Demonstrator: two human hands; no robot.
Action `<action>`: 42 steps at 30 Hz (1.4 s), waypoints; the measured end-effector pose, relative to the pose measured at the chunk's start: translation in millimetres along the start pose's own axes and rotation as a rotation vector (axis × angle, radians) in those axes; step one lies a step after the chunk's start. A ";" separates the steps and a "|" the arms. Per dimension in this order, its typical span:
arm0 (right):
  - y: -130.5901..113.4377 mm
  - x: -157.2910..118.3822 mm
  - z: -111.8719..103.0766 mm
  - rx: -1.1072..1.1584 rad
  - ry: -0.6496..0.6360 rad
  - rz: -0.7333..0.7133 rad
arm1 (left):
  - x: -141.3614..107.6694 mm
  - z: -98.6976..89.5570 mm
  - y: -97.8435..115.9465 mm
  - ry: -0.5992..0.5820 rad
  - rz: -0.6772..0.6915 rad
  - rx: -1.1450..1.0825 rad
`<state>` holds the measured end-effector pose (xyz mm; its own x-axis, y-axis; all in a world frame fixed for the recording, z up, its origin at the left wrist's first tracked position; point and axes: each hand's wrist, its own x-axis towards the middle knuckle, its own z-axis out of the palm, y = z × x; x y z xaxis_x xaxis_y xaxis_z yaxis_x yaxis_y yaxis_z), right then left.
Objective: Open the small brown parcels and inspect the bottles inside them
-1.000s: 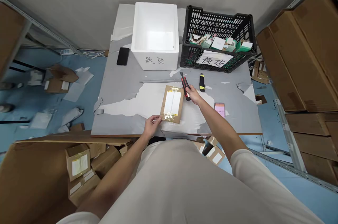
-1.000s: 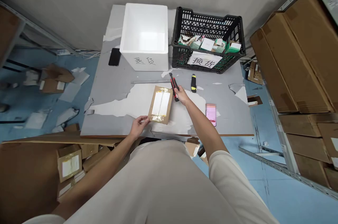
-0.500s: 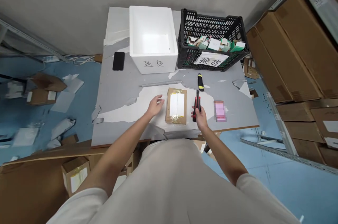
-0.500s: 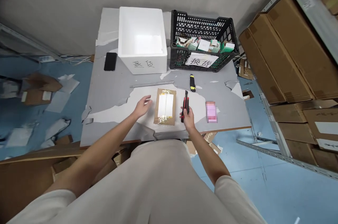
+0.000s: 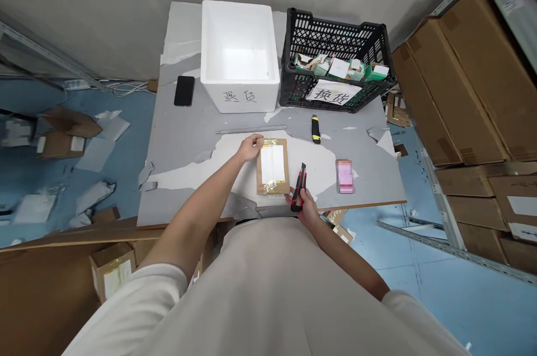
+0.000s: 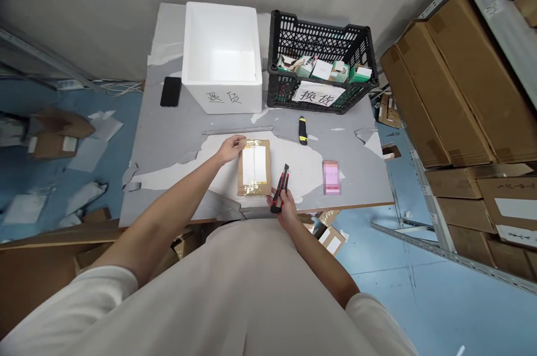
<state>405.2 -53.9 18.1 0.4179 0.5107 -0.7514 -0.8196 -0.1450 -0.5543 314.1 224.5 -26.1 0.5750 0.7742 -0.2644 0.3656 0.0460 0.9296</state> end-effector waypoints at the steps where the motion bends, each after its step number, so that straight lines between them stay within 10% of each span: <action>1: -5.6 5.1 0.5 -0.005 0.001 -0.018 | -5.8 -5.8 0.4 0.036 -0.016 -0.022; 8: -69.2 54.9 26.3 -0.147 -0.106 -0.168 | -79.4 -40.8 -13.2 0.280 -0.151 -0.209; 17: -104.4 103.6 64.6 -0.497 -0.285 -0.231 | -145.3 -25.5 -35.2 0.332 -0.268 -0.214; 27: -97.7 92.8 31.1 -0.598 -0.243 -0.393 | -129.8 -36.2 -15.7 0.311 -0.076 0.377; 35: -81.9 47.9 -20.1 -0.864 -0.231 -0.352 | -80.7 -29.6 15.0 -0.151 0.318 0.870; 42: -73.5 50.6 -15.2 -0.824 -0.234 -0.300 | -73.5 -22.7 8.3 -0.160 0.326 0.928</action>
<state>492.5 -30.3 15.3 0.4043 0.7711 -0.4918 -0.1117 -0.4920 -0.8634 258.2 182.3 6.9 0.8162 0.5636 -0.1272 0.5603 -0.7186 0.4118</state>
